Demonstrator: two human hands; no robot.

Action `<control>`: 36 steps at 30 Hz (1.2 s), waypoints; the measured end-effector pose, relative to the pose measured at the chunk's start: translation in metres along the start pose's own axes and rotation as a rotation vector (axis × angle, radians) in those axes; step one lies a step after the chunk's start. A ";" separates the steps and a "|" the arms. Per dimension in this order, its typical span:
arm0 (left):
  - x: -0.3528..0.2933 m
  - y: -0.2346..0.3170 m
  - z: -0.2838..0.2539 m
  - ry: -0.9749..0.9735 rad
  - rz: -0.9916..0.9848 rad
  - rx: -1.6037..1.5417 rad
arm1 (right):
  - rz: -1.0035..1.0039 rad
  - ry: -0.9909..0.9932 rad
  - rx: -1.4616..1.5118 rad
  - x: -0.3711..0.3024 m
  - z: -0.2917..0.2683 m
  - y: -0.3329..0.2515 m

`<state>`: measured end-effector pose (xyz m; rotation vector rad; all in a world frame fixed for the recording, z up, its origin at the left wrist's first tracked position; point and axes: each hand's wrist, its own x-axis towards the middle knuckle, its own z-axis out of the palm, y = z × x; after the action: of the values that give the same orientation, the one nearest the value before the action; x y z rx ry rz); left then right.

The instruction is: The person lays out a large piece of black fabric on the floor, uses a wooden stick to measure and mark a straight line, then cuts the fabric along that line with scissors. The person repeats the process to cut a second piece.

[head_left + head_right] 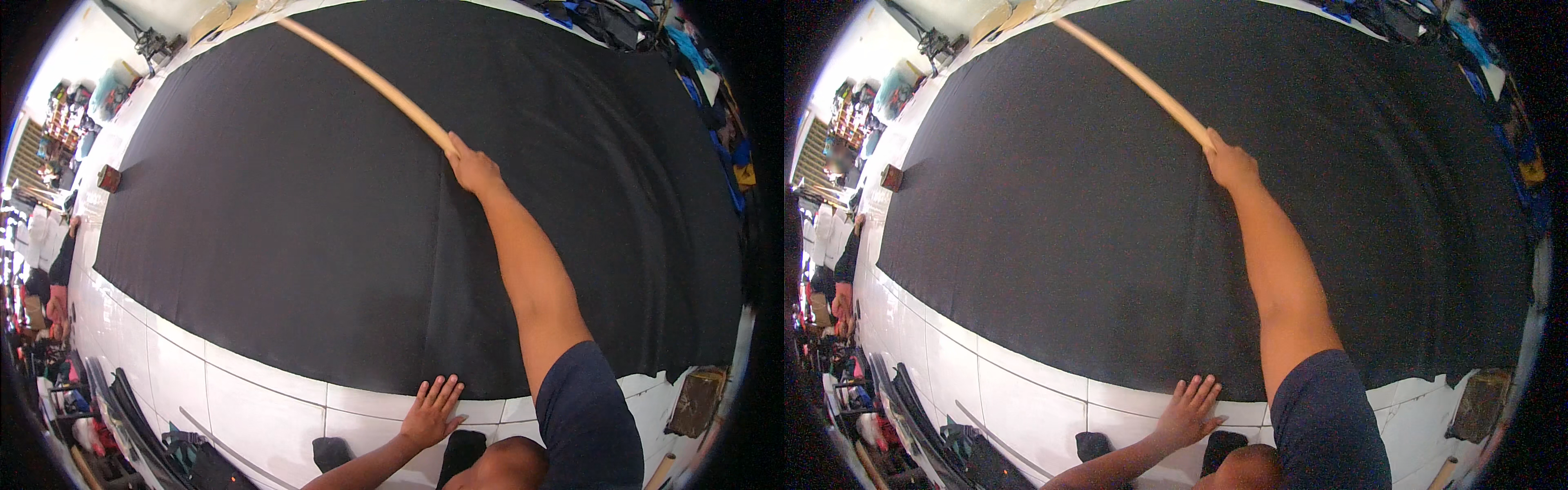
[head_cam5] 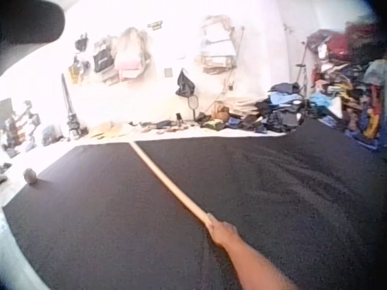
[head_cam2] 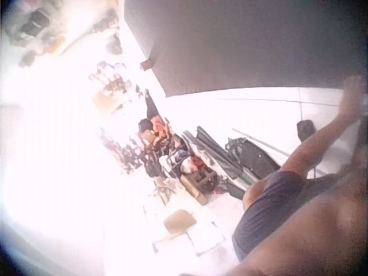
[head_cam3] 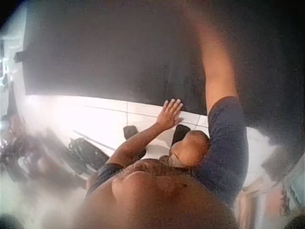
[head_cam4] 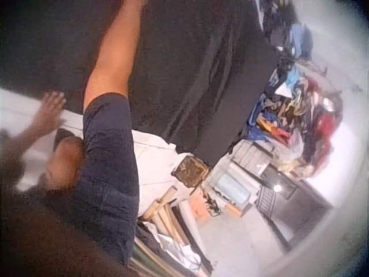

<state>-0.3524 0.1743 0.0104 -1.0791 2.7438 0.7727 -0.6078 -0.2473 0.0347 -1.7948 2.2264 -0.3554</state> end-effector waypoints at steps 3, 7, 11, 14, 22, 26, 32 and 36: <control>-0.002 -0.004 0.007 0.033 0.015 -0.038 | 0.020 -0.026 0.047 0.005 -0.020 -0.045; 0.002 -0.001 -0.006 -0.181 -0.035 0.084 | -0.108 0.000 -0.050 -0.062 -0.007 -0.022; 0.001 -0.002 0.000 -0.176 -0.015 0.047 | -0.092 -0.001 -0.127 -0.190 -0.003 0.070; 0.003 -0.004 -0.007 -0.164 0.016 0.039 | 0.029 -0.050 -0.207 -0.288 -0.032 0.137; 0.001 -0.002 0.010 -0.060 0.047 0.142 | 0.469 0.091 -0.129 -0.413 -0.063 0.254; 0.004 0.003 0.000 -0.076 0.083 0.160 | 0.512 0.238 -0.066 -0.395 -0.082 0.282; -0.008 -0.015 0.007 0.016 0.113 -0.009 | 0.429 0.237 0.036 -0.391 -0.062 0.217; -0.023 -0.027 0.001 0.360 0.102 -0.253 | 0.197 0.126 -0.013 -0.418 -0.039 0.173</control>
<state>-0.3178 0.1724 0.0041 -1.2404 3.0826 1.0577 -0.6949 0.1987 0.0309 -1.5810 2.4717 -0.4237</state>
